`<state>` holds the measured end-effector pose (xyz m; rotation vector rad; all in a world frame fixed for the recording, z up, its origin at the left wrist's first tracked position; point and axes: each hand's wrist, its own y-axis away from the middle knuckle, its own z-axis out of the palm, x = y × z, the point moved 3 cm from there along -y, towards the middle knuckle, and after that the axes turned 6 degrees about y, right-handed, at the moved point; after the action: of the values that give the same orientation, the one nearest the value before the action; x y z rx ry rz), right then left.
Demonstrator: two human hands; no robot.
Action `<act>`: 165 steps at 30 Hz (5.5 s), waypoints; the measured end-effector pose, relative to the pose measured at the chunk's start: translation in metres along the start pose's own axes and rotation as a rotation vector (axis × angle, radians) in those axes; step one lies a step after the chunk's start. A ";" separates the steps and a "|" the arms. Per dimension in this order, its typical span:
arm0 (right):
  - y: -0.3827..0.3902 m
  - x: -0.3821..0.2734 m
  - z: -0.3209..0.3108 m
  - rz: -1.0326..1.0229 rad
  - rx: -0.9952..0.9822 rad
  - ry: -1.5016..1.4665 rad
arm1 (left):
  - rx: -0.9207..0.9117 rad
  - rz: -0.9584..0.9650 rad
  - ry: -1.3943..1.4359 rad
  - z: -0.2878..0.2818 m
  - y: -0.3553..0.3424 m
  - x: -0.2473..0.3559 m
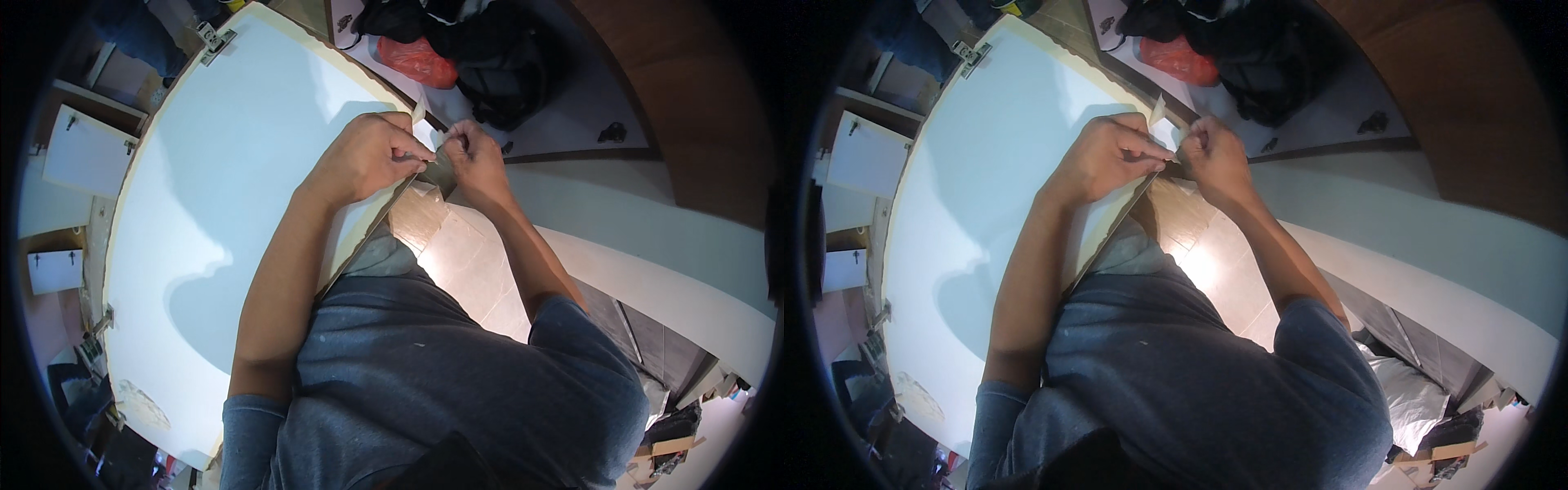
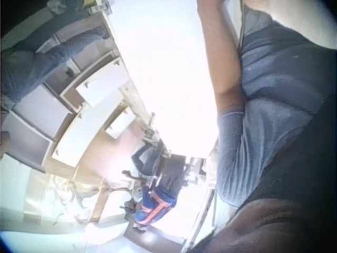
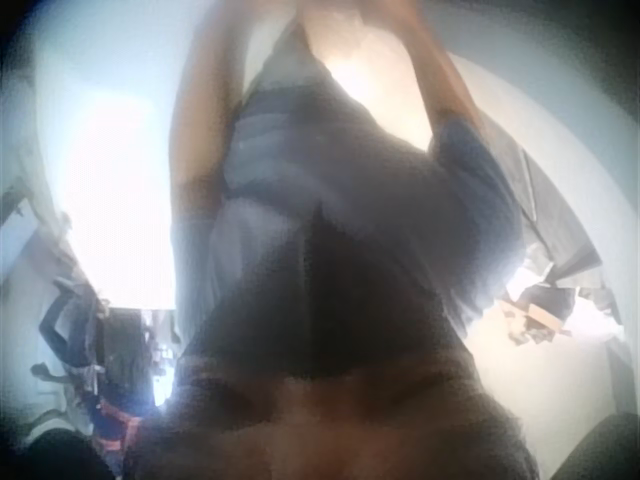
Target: The person applies a thin strip of edge banding to the exposed edge of a white board. They press the strip along the edge with their fingers, smooth it down, and peel off the protective backing as they work along the length of the board.
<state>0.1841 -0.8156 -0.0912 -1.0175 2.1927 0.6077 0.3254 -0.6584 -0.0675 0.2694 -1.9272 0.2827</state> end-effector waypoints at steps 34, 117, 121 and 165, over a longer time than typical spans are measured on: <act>0.004 0.052 -0.009 -0.078 0.050 -0.430 | 0.288 -0.167 -0.316 0.023 -0.022 0.003; 0.040 -0.070 0.002 -0.730 -0.207 -0.159 | 0.537 -0.169 0.674 0.000 0.079 0.005; 0.023 -0.056 -0.009 -0.652 -0.164 -0.301 | 0.560 -0.118 0.385 0.005 0.080 0.014; -0.008 0.008 0.010 -0.015 0.001 -0.885 | 0.969 -0.858 -0.553 -0.256 0.170 -0.018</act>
<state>0.1905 -0.8179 -0.1049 -0.5837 1.3972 0.8459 0.5021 -0.4144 -0.0047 1.9061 -1.8458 0.5743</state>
